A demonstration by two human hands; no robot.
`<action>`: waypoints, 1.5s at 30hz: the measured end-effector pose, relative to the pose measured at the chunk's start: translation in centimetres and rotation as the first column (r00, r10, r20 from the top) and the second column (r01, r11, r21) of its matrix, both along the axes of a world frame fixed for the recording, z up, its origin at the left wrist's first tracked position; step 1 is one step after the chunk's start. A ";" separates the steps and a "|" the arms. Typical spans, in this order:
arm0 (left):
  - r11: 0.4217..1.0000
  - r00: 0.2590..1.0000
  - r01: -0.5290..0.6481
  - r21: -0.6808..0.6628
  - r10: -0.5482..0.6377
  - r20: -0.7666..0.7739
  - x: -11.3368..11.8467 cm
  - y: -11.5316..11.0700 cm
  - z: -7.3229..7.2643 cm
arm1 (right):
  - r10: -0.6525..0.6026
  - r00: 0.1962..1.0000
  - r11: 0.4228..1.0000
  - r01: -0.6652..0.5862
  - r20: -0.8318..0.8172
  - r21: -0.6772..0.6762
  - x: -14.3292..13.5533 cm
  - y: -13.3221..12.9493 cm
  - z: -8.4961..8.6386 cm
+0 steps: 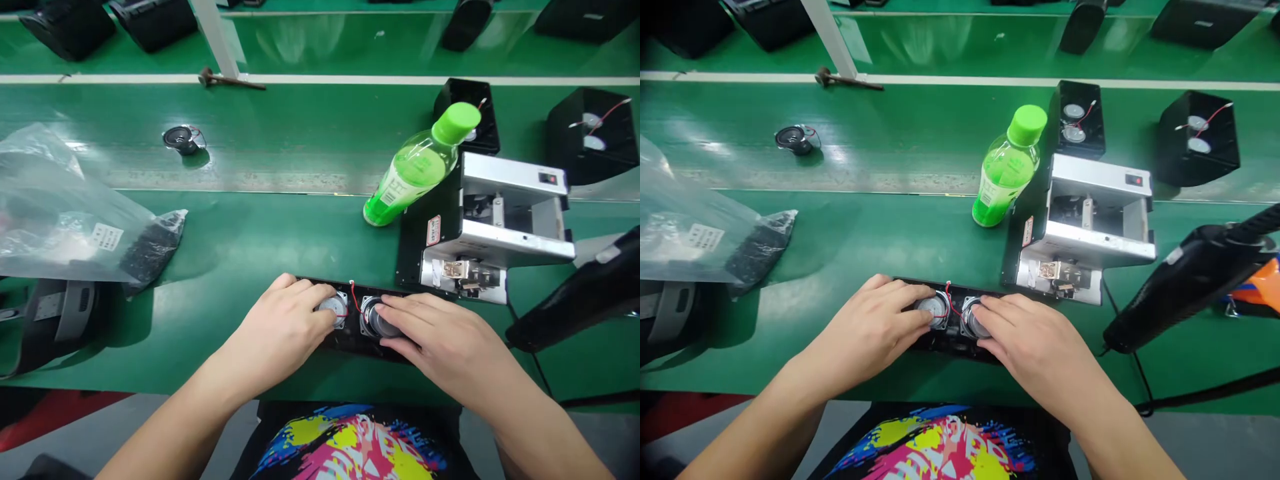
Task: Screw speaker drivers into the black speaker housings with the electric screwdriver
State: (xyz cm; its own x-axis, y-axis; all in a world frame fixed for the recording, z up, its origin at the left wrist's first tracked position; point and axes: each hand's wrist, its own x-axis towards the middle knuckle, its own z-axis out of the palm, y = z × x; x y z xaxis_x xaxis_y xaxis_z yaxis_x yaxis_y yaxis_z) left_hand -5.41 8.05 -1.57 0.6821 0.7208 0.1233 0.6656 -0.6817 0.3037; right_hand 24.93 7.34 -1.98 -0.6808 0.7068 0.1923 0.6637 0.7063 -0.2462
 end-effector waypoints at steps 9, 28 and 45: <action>0.990 0.993 0.113 -0.078 -0.110 0.050 -0.6 1.1 -0.1 | 0.024 0.998 1.000 -0.023 0.053 -0.018 -0.4 0.1 -0.6; 0.985 0.998 0.059 -0.164 -0.054 0.037 -0.2 1.8 0.8 | 0.002 1.000 0.992 -0.001 0.003 -0.124 0.8 -0.1 -0.7; 0.987 0.996 0.079 -0.142 -0.073 0.044 -0.3 2.2 0.5 | 0.018 1.000 0.994 -0.019 -0.007 -0.108 0.8 -0.1 -1.0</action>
